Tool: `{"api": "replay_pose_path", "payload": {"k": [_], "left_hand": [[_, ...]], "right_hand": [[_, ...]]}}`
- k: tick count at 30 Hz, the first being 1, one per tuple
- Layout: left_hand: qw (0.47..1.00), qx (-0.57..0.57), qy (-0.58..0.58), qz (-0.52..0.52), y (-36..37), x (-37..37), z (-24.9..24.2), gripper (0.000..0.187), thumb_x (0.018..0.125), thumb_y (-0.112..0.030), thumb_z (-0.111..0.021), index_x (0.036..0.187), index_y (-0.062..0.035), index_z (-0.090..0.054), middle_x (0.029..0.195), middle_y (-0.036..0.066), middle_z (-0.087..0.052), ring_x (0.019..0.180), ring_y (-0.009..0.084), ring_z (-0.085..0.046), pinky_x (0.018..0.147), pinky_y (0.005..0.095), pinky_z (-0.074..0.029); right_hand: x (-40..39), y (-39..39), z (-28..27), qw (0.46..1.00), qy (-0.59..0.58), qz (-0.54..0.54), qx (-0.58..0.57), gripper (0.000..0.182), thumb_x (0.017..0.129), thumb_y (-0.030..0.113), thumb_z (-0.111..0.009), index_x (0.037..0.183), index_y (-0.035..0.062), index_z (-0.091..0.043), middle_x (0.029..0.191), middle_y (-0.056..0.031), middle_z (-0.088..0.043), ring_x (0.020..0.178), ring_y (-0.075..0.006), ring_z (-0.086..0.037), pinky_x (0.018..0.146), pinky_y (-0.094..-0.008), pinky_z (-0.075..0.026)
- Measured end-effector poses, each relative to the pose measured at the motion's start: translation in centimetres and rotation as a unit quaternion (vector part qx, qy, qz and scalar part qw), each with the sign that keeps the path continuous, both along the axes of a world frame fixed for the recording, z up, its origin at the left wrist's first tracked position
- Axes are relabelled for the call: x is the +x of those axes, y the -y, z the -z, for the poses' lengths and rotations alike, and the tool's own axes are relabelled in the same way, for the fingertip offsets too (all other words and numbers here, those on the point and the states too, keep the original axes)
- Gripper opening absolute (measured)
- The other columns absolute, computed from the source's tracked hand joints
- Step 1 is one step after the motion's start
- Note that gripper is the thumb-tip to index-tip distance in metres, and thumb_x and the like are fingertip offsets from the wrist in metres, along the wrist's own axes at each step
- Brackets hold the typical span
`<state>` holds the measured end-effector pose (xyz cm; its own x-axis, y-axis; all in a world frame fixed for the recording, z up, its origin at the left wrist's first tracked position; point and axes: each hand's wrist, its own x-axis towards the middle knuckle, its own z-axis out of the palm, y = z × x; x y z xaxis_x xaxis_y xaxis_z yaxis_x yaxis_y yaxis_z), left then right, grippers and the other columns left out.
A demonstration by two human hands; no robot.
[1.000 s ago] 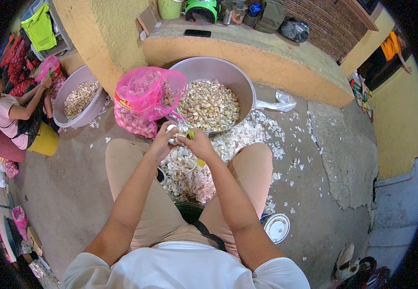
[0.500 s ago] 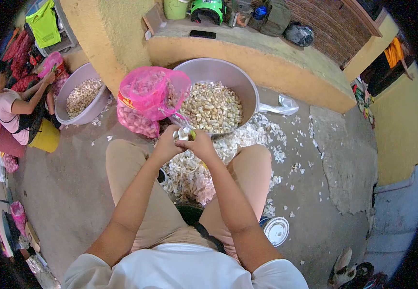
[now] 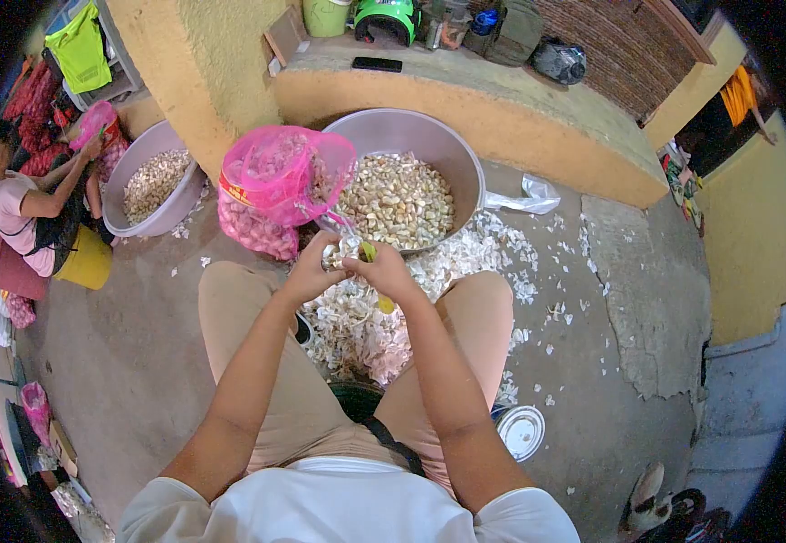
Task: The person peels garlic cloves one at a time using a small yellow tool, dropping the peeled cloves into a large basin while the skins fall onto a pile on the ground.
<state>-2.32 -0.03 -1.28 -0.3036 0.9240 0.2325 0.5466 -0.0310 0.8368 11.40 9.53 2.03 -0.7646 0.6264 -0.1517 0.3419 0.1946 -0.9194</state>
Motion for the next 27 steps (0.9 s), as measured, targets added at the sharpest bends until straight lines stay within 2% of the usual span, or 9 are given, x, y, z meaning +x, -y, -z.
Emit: {"api": "replay_pose_path", "payload": {"k": [4, 7, 9, 13, 15, 16, 19, 24, 27], "left_hand": [[1.0, 0.001, 0.01, 0.02, 0.1, -0.3, 0.1, 0.057, 0.06, -0.018, -0.073, 0.107, -0.0011, -0.045, 0.102, 0.011, -0.049, 0.097, 0.0248, -0.048, 0.087, 0.0333, -0.037], [0.986, -0.023, 0.164, 0.022, 0.5, -0.8, -0.4, 0.052, 0.062, -0.017, -0.074, 0.103, -0.0043, -0.045, 0.098, 0.006, -0.048, 0.095, 0.0161, -0.047, 0.081, 0.0299, -0.038], [0.991, -0.03, 0.131, 0.019, 0.6, -0.7, -0.9, 0.053, 0.062, -0.017, -0.074, 0.104, -0.0042, -0.045, 0.099, 0.005, -0.048, 0.095, 0.0146, -0.046, 0.081, 0.0296, -0.038], [0.998, -0.008, 0.069, -0.011, 0.2, -0.7, 0.0, 0.056, 0.061, -0.017, -0.075, 0.106, -0.0032, -0.044, 0.101, 0.006, -0.048, 0.095, 0.015, -0.046, 0.082, 0.0294, -0.038], [0.997, -0.024, 0.07, -0.017, 0.2, -0.7, -0.2, 0.061, 0.06, -0.019, -0.075, 0.11, -0.0009, -0.044, 0.106, 0.01, -0.048, 0.101, 0.0206, -0.047, 0.087, 0.0311, -0.037], [0.997, -0.033, 0.07, -0.021, 0.2, -0.6, -0.4, 0.064, 0.06, -0.019, -0.075, 0.112, 0.0002, -0.043, 0.109, 0.012, -0.049, 0.104, 0.0234, -0.047, 0.089, 0.0319, -0.036], [0.999, -0.003, 0.027, -0.033, 0.1, -0.4, -0.2, 0.06, 0.058, -0.016, -0.076, 0.107, -0.002, -0.043, 0.102, 0.009, -0.048, 0.097, 0.0194, -0.047, 0.083, 0.0305, -0.038], [0.999, -0.019, 0.021, -0.035, 0.1, -0.3, -0.6, 0.06, 0.058, -0.016, -0.075, 0.108, -0.0019, -0.044, 0.105, 0.012, -0.048, 0.101, 0.0246, -0.047, 0.086, 0.0325, -0.038], [1.0, -0.015, 0.005, -0.021, 0.1, -0.1, -0.7, 0.059, 0.058, -0.016, -0.074, 0.107, -0.0021, -0.045, 0.106, 0.014, -0.047, 0.102, 0.0265, -0.047, 0.087, 0.0329, -0.037]], "right_hand": [[0.6, -0.9, 0.5, 0.986, -0.043, -0.027, -0.159, 0.019, 0.074, 0.019, -0.064, 0.074, 0.0023, -0.055, 0.059, -0.002, -0.052, 0.049, -0.008, -0.044, 0.043, -0.0241, -0.034], [1.2, -1.4, 0.2, 0.951, -0.096, -0.044, -0.292, 0.014, 0.075, 0.015, -0.062, 0.076, 0.0028, -0.056, 0.059, -0.0007, -0.051, 0.047, -0.006, -0.041, 0.04, -0.0216, -0.029], [1.3, -1.4, -0.2, 0.933, -0.11, -0.056, -0.338, 0.012, 0.076, 0.013, -0.061, 0.077, 0.0023, -0.056, 0.059, -0.0007, -0.051, 0.045, -0.0055, -0.039, 0.039, -0.0208, -0.028], [0.8, -1.0, 0.1, 0.942, -0.081, 0.016, -0.327, 0.012, 0.076, 0.011, -0.06, 0.081, 0.0004, -0.056, 0.064, -0.0025, -0.054, 0.046, -0.0062, -0.041, 0.039, -0.0206, -0.03], [0.7, -0.7, 0.3, 0.951, -0.079, 0.05, -0.294, 0.013, 0.076, 0.009, -0.059, 0.085, -0.0004, -0.056, 0.068, -0.0038, -0.056, 0.046, -0.0069, -0.043, 0.039, -0.0207, -0.032], [0.7, -0.7, 0.5, 0.955, -0.076, 0.054, -0.283, 0.015, 0.076, 0.01, -0.06, 0.086, -0.0008, -0.056, 0.068, -0.0041, -0.056, 0.047, -0.0072, -0.043, 0.039, -0.021, -0.032], [0.7, -1.0, 1.2, 0.957, -0.084, 0.062, -0.269, 0.019, 0.076, 0.012, -0.061, 0.088, -0.0018, -0.057, 0.069, -0.005, -0.057, 0.047, -0.008, -0.045, 0.039, -0.0216, -0.034], [0.8, -1.1, 1.9, 0.944, -0.116, 0.064, -0.302, 0.018, 0.076, 0.014, -0.062, 0.083, -0.0014, -0.056, 0.065, -0.0053, -0.056, 0.046, -0.0081, -0.044, 0.039, -0.0223, -0.035], [0.5, -0.7, 1.2, 0.951, -0.08, 0.041, -0.296, 0.014, 0.077, 0.012, -0.06, 0.083, -0.0001, -0.054, 0.067, -0.005, -0.055, 0.047, -0.0079, -0.043, 0.039, -0.022, -0.034]]}}
